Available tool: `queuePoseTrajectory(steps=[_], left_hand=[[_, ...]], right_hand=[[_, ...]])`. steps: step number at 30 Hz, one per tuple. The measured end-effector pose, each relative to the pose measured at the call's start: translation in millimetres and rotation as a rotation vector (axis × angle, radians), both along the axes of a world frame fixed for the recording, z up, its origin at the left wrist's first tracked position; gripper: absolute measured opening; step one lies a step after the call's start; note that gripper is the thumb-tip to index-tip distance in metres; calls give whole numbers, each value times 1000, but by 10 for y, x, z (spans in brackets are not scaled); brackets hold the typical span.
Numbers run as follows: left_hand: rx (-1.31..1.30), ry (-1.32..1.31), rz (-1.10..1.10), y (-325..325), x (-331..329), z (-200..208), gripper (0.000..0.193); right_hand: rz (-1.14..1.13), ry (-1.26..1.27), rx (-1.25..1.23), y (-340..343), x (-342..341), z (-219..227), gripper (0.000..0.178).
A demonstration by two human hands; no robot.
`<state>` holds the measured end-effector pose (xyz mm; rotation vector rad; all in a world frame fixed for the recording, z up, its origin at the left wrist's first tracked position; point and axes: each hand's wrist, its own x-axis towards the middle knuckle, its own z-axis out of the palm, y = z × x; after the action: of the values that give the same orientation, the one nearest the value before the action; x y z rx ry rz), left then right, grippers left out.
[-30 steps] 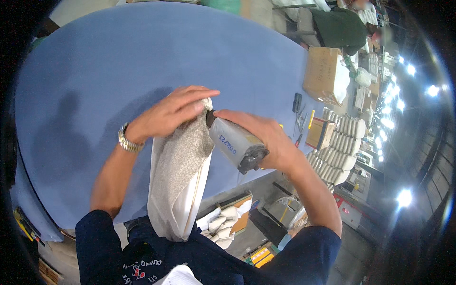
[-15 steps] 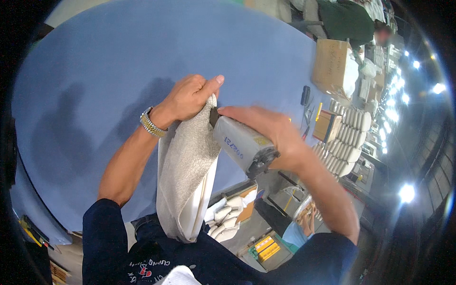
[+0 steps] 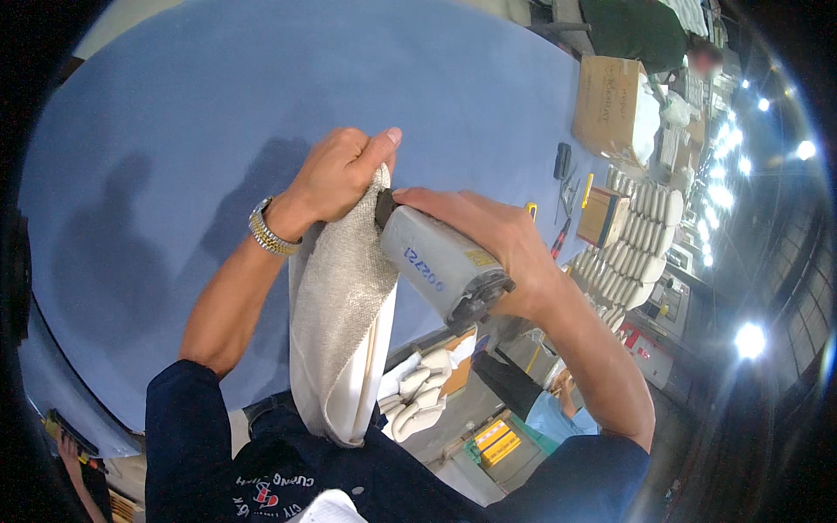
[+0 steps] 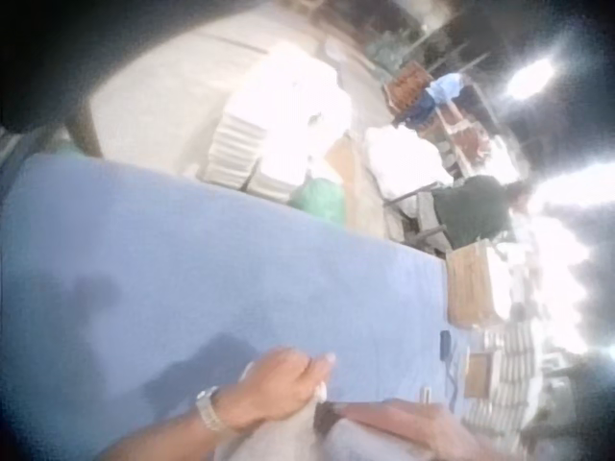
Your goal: The person folds and staples fabric onto cushion cores using a pneumatic staple gun, then trims excess fabric with a utility knife. The person repeats this process on multiple cushion units, stacking finished pieces on the table.
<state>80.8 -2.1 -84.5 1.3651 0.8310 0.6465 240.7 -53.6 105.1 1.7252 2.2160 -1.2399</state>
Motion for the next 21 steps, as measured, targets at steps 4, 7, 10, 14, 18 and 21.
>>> queuePoseTrajectory(steps=[4, 7, 10, 14, 18, 21], left_hand=[[36, -32, 31, -9, -35, 34, 66], [19, -35, 11, -8, -70, 37, 68], [-15, -65, -39, 39, -140, 60, 68], [-125, -147, -74, 35, -219, 5, 71], [-239, 63, -7, 60, -588, 301, 73], [-11, 431, 11, 110, -880, 462, 72]], right_hand=[[-52, 39, -14, -38, -14, -10, 82], [-36, 89, 5, -37, -18, -7, 84], [-7, 96, 65, -34, -6, -43, 85], [79, 121, 269, -114, -47, 19, 76], [-9, 223, 464, -530, 52, -38, 82], [-242, 109, 474, -943, 487, -590, 75]])
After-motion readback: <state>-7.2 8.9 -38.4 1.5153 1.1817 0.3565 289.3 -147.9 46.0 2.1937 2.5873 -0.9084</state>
